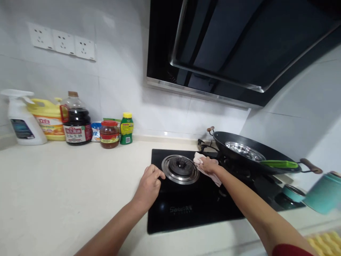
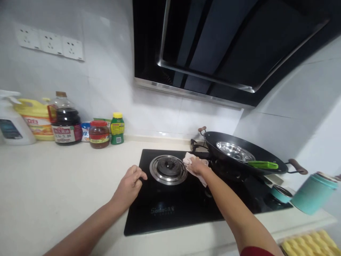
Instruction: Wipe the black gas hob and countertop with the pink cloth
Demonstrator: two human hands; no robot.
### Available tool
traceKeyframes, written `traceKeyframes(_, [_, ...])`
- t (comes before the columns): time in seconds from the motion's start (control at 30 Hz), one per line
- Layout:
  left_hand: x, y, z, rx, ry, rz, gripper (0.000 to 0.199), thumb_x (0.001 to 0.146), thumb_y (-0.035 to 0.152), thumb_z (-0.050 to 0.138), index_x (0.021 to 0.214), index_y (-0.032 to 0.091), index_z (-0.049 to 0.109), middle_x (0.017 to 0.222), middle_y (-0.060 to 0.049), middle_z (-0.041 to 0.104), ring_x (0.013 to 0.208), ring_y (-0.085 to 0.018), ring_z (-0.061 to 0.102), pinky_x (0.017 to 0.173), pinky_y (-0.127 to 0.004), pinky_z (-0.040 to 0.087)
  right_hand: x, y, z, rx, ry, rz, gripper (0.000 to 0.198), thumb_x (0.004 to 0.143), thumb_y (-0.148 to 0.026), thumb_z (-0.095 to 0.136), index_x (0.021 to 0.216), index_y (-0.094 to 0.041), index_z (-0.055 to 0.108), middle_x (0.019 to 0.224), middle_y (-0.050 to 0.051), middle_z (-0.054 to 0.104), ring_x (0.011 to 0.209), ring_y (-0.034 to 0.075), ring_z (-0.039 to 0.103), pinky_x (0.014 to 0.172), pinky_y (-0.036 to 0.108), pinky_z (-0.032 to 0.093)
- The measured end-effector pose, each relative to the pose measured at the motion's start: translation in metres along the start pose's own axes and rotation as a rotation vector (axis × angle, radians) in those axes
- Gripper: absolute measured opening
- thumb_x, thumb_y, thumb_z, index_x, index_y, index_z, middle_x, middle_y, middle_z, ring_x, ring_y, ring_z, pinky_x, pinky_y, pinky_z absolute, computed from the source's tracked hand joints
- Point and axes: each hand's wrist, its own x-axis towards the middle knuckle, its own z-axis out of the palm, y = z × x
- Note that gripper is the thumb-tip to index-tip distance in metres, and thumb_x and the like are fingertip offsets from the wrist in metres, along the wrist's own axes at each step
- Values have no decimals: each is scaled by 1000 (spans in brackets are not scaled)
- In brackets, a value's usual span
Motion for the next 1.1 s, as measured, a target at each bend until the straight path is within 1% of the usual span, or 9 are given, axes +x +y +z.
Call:
traceKeyframes(0.1, [1,3,1,-22,2,4,38,73,-6,38,83,22,61,85,0,53,86,-17,55,76,-30,48,-31,-13,5,6,7,-17,51,98,-49,42,141,-21,46,138,18,48,127,40,50,99,56,38])
traceKeyframes(0.17, [2,3,2,-27,-6,-2,37,74,-6,39,83,23,61,85,0,53,86,-17,55,76,-30,48,-56,-24,7,11,27,-52,52,98,-53,40,139,-22,47,137,17,48,126,41,48,99,55,36])
traceKeyframes(0.33, [0,-1,2,-14,-40,-20,35,74,-3,39,80,23,62,84,0,55,85,-18,56,77,-32,49,-120,-45,10,24,95,-158,55,96,-62,41,134,-23,49,133,14,49,121,37,46,98,49,34])
traceKeyframes(0.47, [2,-3,0,2,-63,-40,33,74,0,39,79,23,62,84,-1,57,87,-19,57,79,-33,49,-165,-65,13,113,228,-292,46,93,-58,52,129,-29,53,127,10,51,112,32,45,91,46,36])
traceKeyframes(0.63, [4,-6,-4,-5,-104,-82,27,76,8,42,77,24,63,85,-1,59,87,-20,59,80,-33,49,-198,-106,11,234,306,-537,40,85,-43,66,121,-28,57,118,9,53,105,30,42,88,46,36])
traceKeyframes(0.8, [6,-11,-10,13,-56,-172,23,76,14,43,77,24,64,84,-1,58,82,-19,59,76,-32,48,-221,-138,11,350,303,-736,44,79,-40,73,119,-28,57,111,6,55,103,27,44,94,45,38])
traceKeyframes(0.9, [11,-11,-14,0,-25,-230,22,74,18,45,77,24,66,83,-1,59,80,-19,58,74,-31,47,-233,-146,12,499,256,-788,52,76,-39,76,123,-30,56,111,5,56,103,26,49,95,43,41])
traceKeyframes(0.97, [14,-11,-17,-21,-10,-305,21,71,20,46,75,24,67,82,-1,60,79,-19,59,73,-31,46,-235,-145,9,703,168,-779,51,76,-36,76,123,-31,56,111,2,58,100,23,53,89,37,44])
traceKeyframes(1.1, [19,-13,-21,-30,41,-447,20,66,21,47,71,24,66,81,-1,63,76,-19,59,73,-32,48,-213,-129,0,1241,-60,-564,45,84,-41,67,124,-26,52,106,0,65,91,17,60,81,31,48])
